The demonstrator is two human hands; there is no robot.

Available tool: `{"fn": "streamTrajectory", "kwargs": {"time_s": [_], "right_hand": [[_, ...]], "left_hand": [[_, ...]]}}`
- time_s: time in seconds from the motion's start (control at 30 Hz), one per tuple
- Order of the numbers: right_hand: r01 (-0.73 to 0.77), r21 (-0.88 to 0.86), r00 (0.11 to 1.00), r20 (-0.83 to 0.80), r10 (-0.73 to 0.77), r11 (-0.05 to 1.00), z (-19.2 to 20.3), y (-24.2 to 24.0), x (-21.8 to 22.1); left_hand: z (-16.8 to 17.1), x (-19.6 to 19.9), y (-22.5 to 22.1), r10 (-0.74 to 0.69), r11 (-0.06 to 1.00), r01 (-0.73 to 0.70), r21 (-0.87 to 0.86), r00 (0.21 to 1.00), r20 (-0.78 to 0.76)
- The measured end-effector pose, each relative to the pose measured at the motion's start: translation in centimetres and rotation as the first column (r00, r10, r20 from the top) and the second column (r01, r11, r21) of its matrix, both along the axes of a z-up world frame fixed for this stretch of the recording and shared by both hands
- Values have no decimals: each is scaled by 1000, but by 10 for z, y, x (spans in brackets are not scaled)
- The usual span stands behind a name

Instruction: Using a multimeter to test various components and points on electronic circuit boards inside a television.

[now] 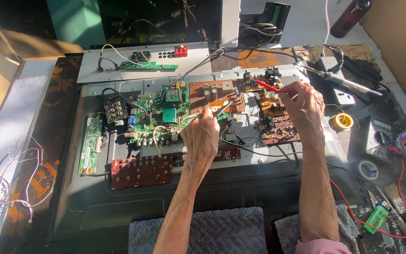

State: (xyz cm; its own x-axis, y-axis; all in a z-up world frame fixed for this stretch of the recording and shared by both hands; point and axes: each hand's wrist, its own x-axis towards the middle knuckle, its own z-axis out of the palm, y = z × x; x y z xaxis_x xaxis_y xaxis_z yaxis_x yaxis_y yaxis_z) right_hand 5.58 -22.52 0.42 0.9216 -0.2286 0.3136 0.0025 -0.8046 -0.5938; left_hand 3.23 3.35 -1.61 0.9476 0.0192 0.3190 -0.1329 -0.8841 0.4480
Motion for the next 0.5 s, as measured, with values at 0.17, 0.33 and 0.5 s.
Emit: {"fn": "streamTrajectory", "kwargs": {"time_s": [0.17,0.33,0.5], "right_hand": [[60,-86,993,106,-51,995,0,-4,1],[101,-152,993,83,-89,983,-7,-13,4],[61,-149,997,53,-53,987,-17,-16,8]], "left_hand": [[-2,0,0,-1,1000,1,0,1000,-1],[-3,0,-1,-8,1000,8,13,1000,0],[3,-3,-3,-6,999,5,-34,999,-33]]}}
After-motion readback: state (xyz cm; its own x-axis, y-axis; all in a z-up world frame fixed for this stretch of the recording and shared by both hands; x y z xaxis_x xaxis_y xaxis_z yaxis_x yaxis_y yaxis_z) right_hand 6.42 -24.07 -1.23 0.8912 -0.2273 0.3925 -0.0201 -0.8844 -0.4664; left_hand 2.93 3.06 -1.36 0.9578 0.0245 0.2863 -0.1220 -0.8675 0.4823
